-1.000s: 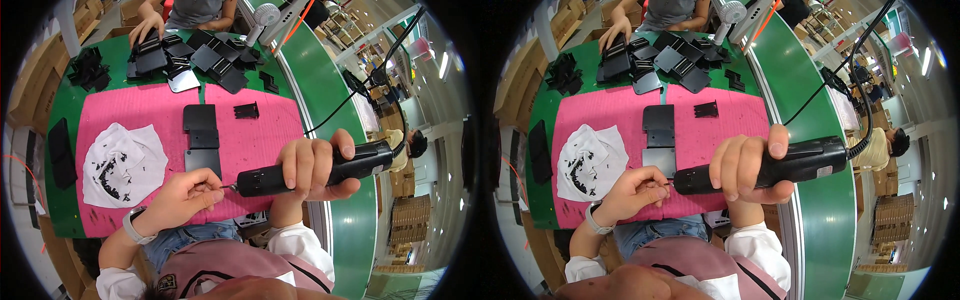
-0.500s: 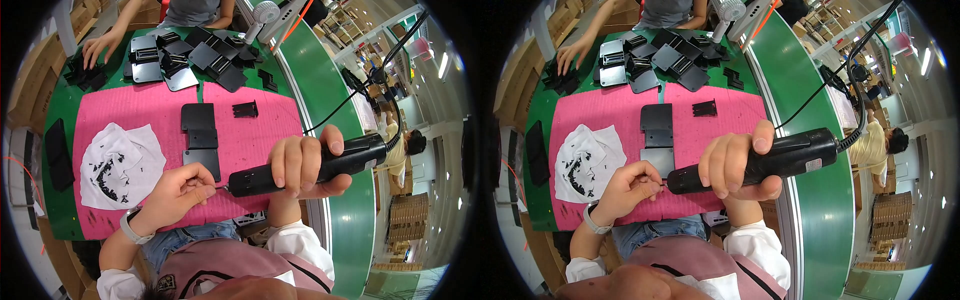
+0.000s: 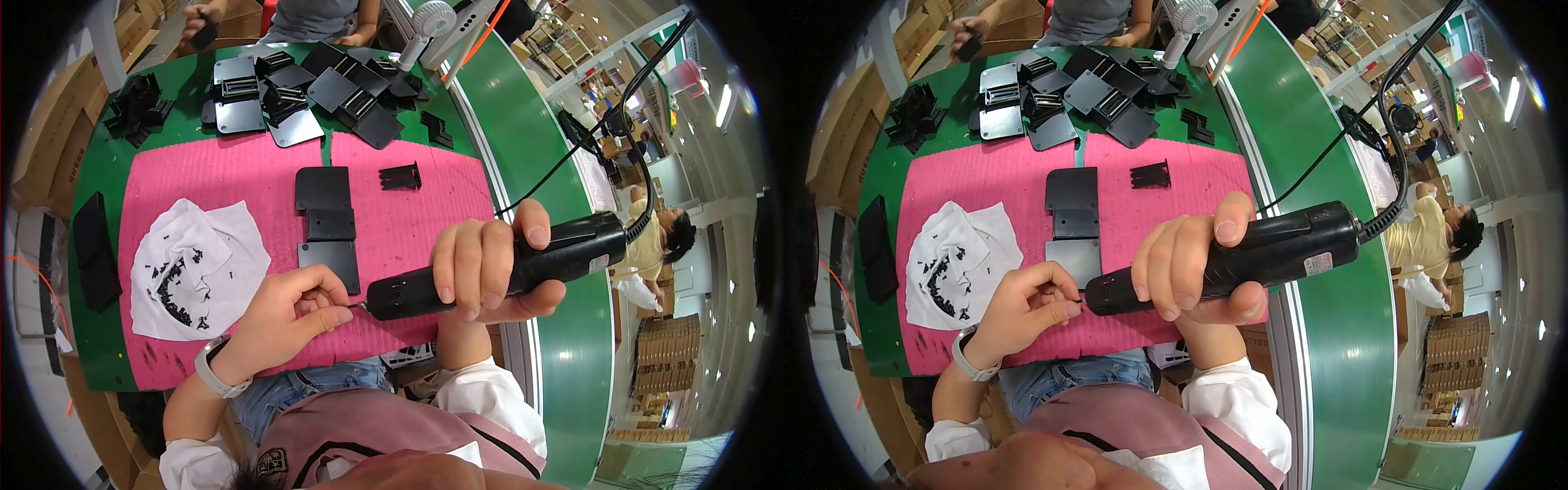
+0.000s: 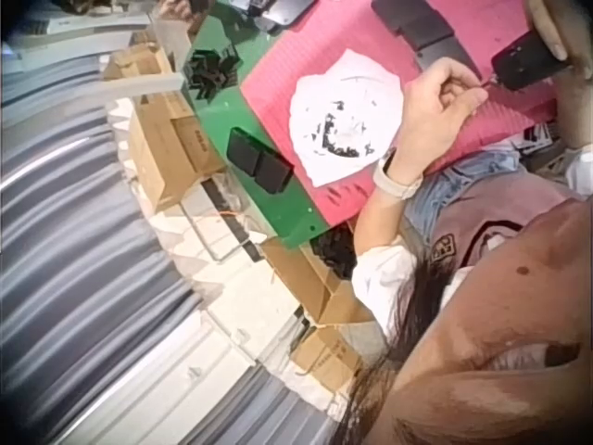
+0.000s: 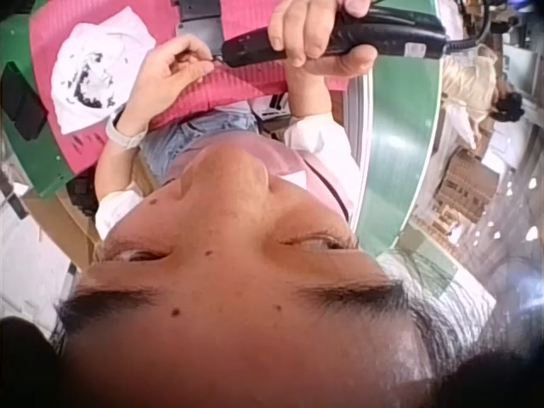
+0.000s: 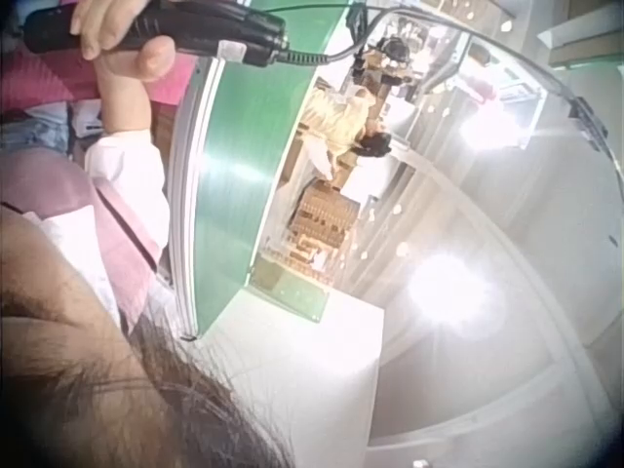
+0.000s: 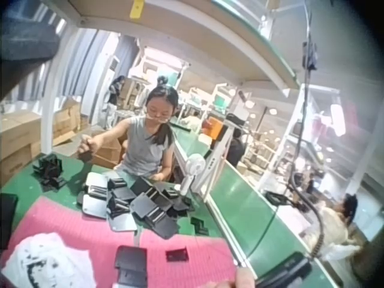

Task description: Assemble black plastic components using an electric screwdriver on an assembly line.

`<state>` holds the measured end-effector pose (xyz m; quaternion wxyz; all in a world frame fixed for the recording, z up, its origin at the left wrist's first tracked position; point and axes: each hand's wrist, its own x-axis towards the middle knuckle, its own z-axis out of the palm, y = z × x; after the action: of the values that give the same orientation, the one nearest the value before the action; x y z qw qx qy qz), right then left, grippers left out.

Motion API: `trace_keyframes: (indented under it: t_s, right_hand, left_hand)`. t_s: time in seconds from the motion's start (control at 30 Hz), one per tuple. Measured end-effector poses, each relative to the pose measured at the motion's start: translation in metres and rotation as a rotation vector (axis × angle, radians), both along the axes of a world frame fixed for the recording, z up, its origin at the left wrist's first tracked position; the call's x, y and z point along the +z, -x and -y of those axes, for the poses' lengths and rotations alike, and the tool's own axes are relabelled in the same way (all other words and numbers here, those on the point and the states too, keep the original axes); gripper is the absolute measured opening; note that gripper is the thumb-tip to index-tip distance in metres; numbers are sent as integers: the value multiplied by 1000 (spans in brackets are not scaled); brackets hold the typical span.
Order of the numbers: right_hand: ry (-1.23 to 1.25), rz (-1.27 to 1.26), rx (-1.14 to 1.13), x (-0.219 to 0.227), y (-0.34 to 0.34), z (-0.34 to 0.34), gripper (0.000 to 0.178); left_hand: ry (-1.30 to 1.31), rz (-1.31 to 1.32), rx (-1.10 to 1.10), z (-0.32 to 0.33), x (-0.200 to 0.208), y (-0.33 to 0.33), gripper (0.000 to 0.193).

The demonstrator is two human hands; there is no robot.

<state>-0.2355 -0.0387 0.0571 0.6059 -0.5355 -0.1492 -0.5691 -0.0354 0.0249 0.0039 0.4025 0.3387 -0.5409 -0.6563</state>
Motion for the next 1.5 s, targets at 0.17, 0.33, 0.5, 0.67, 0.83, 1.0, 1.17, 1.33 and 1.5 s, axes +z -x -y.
trace_keyframes:
  t_s: [0.17,0.33,0.5,0.67,0.83,1.0,1.17,1.33,1.5]
  right_hand:
    - [0,-27,12,-2,-2,0,41]
    - [-129,-55,-45,-4,-2,-6,43]
    - [-201,18,-17,-6,0,-3,43]
    - [-221,14,6,-8,1,-1,45]
    - [-211,19,40,-9,1,0,45]
    - [-215,27,48,-7,-2,1,42]
    - [-246,-4,54,-8,-2,1,42]
    - [-286,41,58,-8,-4,-1,43]
    - [-342,84,75,-10,-7,-1,44]
  left_hand:
    - [36,12,25,0,-2,-1,11]
    - [-12,20,89,-2,-2,3,11]
    - [-62,-106,53,-4,-5,2,11]
    - [-112,-141,10,-3,-4,2,13]
    - [-132,-150,-12,-4,-6,2,14]
    - [-129,-132,-27,-3,-5,3,16]
    - [-129,-103,-42,-4,-8,3,17]
    - [-99,-102,-31,-5,-5,2,16]
    - [-138,-160,-54,-6,-6,-1,15]
